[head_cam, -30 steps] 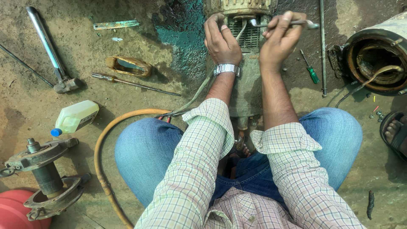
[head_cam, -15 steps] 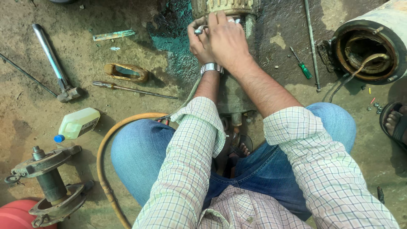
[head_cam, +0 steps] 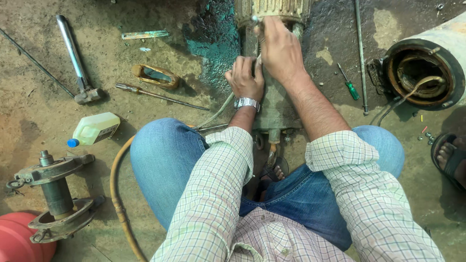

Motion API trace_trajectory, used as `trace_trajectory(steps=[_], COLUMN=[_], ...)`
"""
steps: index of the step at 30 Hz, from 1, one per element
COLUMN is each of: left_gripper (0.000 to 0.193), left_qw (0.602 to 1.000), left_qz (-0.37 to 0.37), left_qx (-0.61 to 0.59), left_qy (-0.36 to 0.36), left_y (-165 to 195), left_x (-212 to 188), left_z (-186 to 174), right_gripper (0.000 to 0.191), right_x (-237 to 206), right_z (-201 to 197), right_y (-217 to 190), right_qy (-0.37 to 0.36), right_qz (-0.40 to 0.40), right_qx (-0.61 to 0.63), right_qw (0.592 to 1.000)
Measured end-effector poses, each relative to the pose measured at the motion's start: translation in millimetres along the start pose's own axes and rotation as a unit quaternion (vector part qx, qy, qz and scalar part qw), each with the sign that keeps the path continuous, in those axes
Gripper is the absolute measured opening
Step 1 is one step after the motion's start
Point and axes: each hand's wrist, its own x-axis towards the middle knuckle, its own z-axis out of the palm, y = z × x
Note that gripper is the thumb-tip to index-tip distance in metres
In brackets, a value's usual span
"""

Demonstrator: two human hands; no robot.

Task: The person sits on the ground and uses a wrench and screwdriver to tighten bolts and adjust parts on a motor. They manipulate the motor housing and handle a wire while working.

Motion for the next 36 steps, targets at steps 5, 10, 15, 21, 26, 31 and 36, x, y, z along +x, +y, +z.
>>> trace_trajectory(steps=[5, 10, 15, 21, 26, 31, 36], left_gripper=[0.016, 0.015, 0.015, 0.011, 0.012, 0.013, 0.013], left_qw=[0.998, 0.999, 0.998, 0.998, 0.997, 0.997, 0.996], left_qz=[0.032, 0.001, 0.000, -0.002, -0.014, -0.014, -0.016], left_qx=[0.044, 0.014, 0.037, 0.060, 0.062, 0.065, 0.075], left_qy=[-0.027, -0.047, -0.044, -0.015, -0.031, -0.036, -0.040], left_y=[-8.5, -12.4, -2.3, 13.2, 17.0, 15.9, 12.9], left_x=[5.8, 3.0, -3.7, -4.3, 1.7, -0.8, -1.3], left_z=[17.9, 25.0, 27.1, 11.3, 5.5, 9.2, 11.6], right_gripper=[0.034, 0.029, 0.028, 0.028, 0.029, 0.030, 0.029], right_x=[-14.3, -38.0, -41.8, -39.5, -37.1, -38.5, -43.0], right_z=[-17.4, -13.1, 2.0, 2.2, 7.4, 17.7, 29.4], right_y=[67.0, 123.5, 128.0, 119.4, 108.9, 99.5, 104.4], right_qy=[0.048, 0.159, 0.176, 0.203, 0.271, 0.332, 0.343], right_qz=[0.312, 0.353, 0.377, 0.420, 0.478, 0.494, 0.474], right_qx=[0.462, 0.631, 0.629, 0.657, 0.670, 0.686, 0.653], right_qw=[0.829, 0.672, 0.657, 0.591, 0.499, 0.419, 0.481])
